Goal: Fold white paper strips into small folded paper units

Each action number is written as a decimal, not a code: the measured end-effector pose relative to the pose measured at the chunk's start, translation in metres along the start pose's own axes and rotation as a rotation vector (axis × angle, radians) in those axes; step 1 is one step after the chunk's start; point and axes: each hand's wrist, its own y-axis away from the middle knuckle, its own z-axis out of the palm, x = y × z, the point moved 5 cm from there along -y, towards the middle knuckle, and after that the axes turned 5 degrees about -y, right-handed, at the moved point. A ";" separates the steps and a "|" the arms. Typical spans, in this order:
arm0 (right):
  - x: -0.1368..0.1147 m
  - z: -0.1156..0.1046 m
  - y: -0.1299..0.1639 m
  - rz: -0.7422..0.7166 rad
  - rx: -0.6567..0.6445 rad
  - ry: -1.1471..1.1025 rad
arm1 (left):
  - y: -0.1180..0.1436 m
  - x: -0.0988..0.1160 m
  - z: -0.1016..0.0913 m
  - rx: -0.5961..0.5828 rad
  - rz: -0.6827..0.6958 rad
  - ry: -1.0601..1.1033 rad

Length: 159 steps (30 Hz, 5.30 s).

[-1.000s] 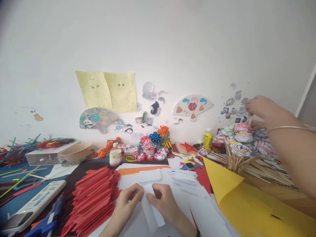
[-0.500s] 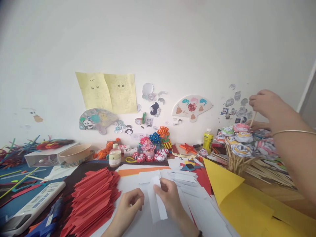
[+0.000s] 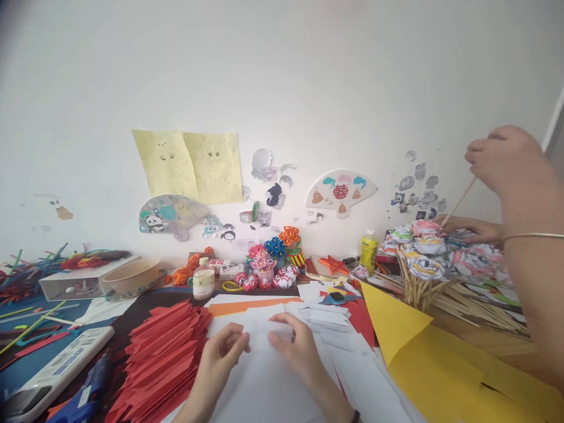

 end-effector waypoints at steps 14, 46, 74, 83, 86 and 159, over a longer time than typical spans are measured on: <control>0.005 0.016 0.003 0.098 -0.122 -0.203 | 0.004 -0.022 0.030 -0.121 -0.135 0.290; 0.004 0.015 0.006 -0.002 -0.215 -0.080 | 0.008 0.021 0.008 -0.035 0.410 -0.458; 0.007 0.029 0.008 0.111 -0.282 -0.336 | 0.007 -0.005 0.017 -0.022 0.088 -0.056; 0.001 0.027 0.010 0.067 -0.287 -0.308 | 0.010 0.000 0.016 0.010 0.077 -0.170; 0.001 0.029 0.010 0.083 -0.300 -0.309 | 0.012 0.000 0.016 0.027 0.097 -0.184; 0.002 0.023 0.011 0.038 -0.214 -0.292 | 0.011 0.005 0.019 -0.119 0.107 -0.139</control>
